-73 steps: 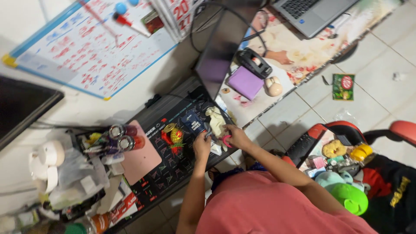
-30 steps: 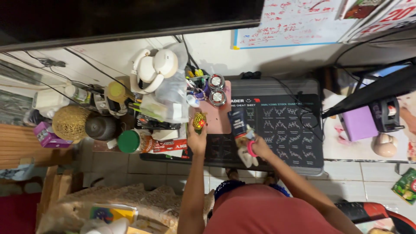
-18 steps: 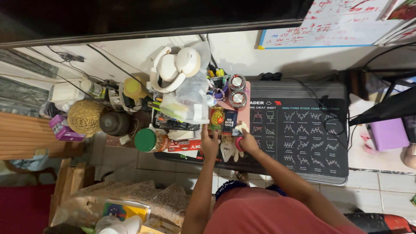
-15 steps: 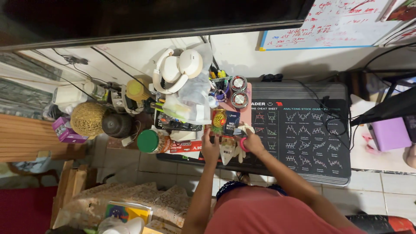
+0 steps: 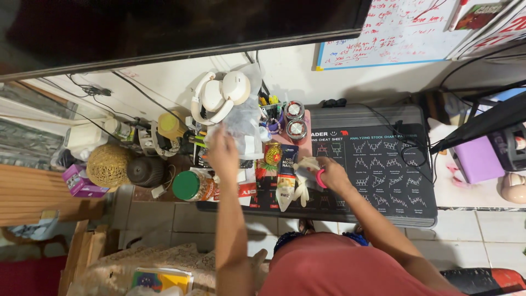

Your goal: The person organizes various items on a cluttered desk, including a phone, papers, a hairbrush, a hard hat, and headphones. They move items around, place them in different locations, and occasionally pick up and examine objects.

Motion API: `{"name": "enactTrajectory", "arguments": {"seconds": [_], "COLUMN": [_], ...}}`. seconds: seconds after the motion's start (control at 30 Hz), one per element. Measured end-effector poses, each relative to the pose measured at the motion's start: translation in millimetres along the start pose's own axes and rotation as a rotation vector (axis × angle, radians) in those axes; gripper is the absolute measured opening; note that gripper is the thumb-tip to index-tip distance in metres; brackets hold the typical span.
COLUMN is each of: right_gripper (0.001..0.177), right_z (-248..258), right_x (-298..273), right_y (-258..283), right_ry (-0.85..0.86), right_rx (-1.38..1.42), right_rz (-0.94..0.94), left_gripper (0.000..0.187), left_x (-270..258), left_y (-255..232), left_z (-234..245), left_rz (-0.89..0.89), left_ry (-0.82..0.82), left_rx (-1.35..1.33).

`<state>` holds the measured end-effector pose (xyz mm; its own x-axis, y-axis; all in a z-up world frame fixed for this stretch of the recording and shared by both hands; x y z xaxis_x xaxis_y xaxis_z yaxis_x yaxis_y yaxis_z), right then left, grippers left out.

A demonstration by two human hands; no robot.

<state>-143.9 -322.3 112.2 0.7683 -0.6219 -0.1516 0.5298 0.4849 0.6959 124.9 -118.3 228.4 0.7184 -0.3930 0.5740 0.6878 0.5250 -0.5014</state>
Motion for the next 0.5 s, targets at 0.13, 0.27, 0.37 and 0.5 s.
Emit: {"name": "enactTrajectory", "arguments": {"seconds": [0.13, 0.27, 0.37, 0.5], "right_gripper": [0.048, 0.047, 0.044, 0.044], "right_z": [4.0, 13.5, 21.0, 25.3], "right_x": [-1.4, -3.1, -0.5, 8.2], "right_y": [10.4, 17.2, 22.9, 29.5], "right_ry": [0.059, 0.020, -0.017, -0.062], "right_rx": [0.094, 0.138, 0.178, 0.206], "right_rz": [-0.051, -0.048, 0.001, 0.064], "left_gripper": [0.037, 0.035, 0.034, 0.031], "left_x": [83.9, 101.2, 104.1, 112.6], "left_y": [27.9, 47.0, 56.2, 48.9], "left_z": [-10.6, -23.5, -17.3, 3.0], "left_rz": [0.006, -0.025, -0.045, -0.094], "left_ry": [0.363, 0.526, 0.407, 0.361], "left_rx": [0.264, 0.346, 0.234, 0.270]}}
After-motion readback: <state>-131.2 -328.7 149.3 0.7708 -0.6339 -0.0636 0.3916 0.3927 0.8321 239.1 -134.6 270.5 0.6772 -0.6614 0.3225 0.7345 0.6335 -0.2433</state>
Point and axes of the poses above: each hand's wrist, its own x-axis towards the middle knuckle, its own z-axis out of the back of the hand, y = z × x, the point moved 2 cm from there along x, towards the middle knuckle, and after that the axes turned 3 degrees about y, right-handed, at the moved point
